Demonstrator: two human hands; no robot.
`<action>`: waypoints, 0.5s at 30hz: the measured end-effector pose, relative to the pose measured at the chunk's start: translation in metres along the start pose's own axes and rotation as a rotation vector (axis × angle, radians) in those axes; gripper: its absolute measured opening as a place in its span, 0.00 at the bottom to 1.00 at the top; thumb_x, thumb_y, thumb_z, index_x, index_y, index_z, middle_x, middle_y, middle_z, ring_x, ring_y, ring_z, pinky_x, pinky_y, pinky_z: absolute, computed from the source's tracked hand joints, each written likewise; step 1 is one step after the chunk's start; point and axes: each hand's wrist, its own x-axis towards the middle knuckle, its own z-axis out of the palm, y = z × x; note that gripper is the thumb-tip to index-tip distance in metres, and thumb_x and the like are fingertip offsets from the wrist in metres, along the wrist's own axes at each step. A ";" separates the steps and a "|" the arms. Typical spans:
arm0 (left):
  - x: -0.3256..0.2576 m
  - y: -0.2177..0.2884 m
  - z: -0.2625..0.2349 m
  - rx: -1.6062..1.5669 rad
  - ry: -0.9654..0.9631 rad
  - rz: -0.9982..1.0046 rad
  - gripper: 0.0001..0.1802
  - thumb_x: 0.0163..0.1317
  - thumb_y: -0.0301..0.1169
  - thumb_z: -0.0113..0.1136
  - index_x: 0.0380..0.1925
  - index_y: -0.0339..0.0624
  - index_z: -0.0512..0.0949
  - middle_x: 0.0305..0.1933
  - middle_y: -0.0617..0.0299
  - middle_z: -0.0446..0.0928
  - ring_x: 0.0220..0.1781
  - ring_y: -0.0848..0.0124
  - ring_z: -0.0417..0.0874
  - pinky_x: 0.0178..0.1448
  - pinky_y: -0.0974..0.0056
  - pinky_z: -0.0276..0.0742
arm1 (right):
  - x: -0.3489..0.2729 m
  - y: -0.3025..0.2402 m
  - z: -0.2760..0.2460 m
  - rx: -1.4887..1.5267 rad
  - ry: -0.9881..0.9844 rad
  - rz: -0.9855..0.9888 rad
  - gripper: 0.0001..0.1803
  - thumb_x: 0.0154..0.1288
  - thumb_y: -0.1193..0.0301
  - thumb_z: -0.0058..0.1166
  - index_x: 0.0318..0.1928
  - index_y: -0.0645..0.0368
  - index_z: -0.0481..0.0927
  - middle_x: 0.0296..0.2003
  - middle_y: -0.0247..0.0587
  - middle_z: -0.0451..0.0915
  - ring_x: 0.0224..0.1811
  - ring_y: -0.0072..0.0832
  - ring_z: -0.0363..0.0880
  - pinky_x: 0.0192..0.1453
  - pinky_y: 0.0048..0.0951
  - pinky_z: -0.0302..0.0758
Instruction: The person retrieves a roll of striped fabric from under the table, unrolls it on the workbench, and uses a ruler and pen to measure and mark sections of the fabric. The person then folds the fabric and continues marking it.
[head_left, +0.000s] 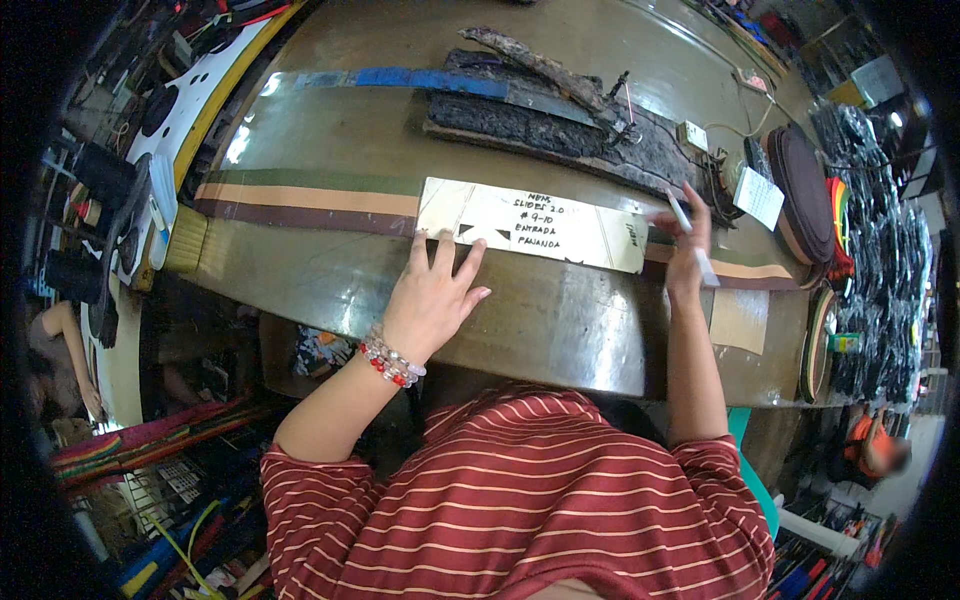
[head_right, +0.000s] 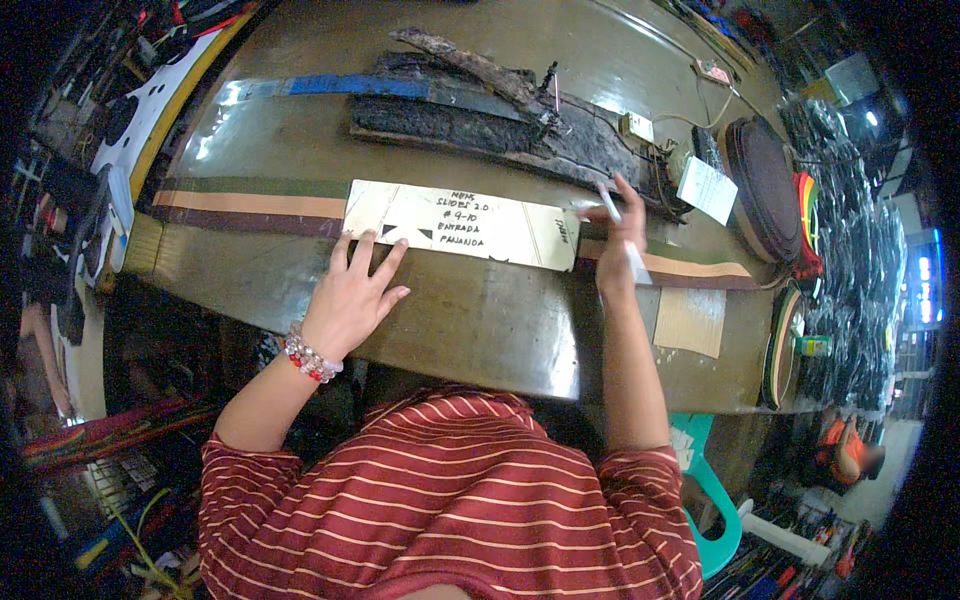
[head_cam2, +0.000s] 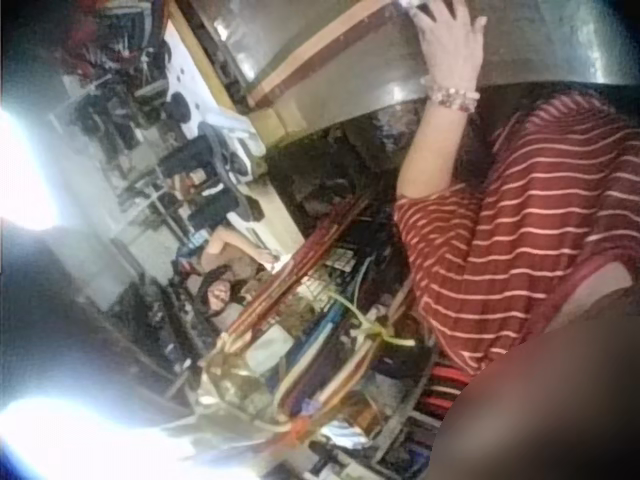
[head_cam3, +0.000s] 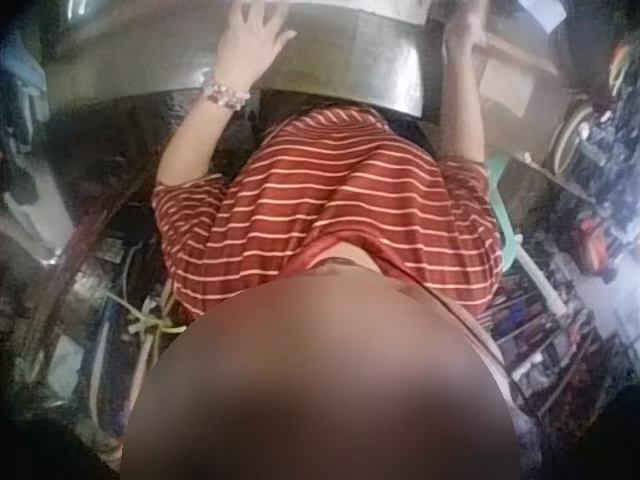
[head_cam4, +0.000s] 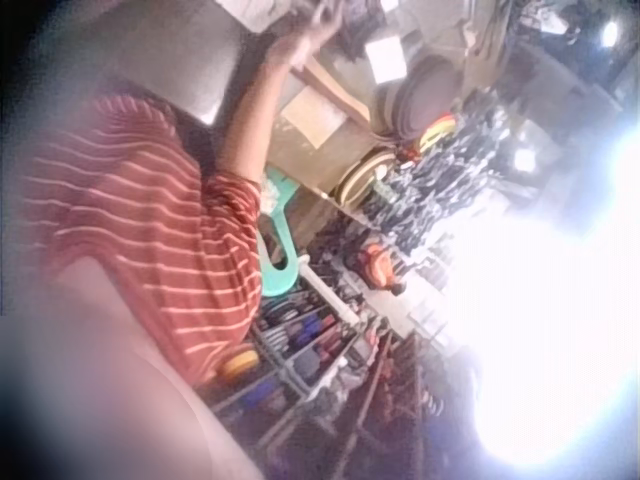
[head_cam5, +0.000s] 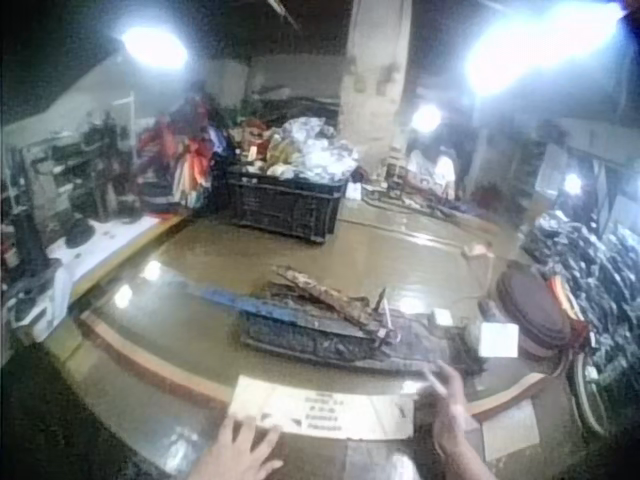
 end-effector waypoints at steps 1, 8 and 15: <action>-0.001 0.001 0.000 0.002 0.005 -0.012 0.29 0.62 0.48 0.50 0.62 0.52 0.62 0.59 0.44 0.62 0.58 0.43 0.63 0.56 0.52 0.72 | 0.000 -0.012 0.006 0.018 -0.018 -0.009 0.26 0.68 0.52 0.35 0.50 0.62 0.72 0.38 0.42 0.80 0.31 0.23 0.74 0.38 0.25 0.71; 0.000 0.001 -0.003 -0.043 0.044 -0.017 0.29 0.59 0.46 0.55 0.60 0.51 0.65 0.58 0.45 0.62 0.59 0.44 0.63 0.57 0.53 0.72 | -0.028 -0.050 0.125 -0.155 -0.614 0.103 0.09 0.54 0.71 0.56 0.35 0.64 0.79 0.30 0.45 0.82 0.29 0.29 0.81 0.36 0.27 0.76; -0.003 0.002 0.000 -0.064 0.079 -0.047 0.28 0.57 0.45 0.56 0.57 0.50 0.68 0.58 0.47 0.63 0.59 0.44 0.63 0.56 0.53 0.73 | -0.035 -0.027 0.152 -0.299 -0.536 0.105 0.08 0.51 0.72 0.56 0.31 0.63 0.79 0.24 0.47 0.81 0.26 0.30 0.81 0.33 0.28 0.75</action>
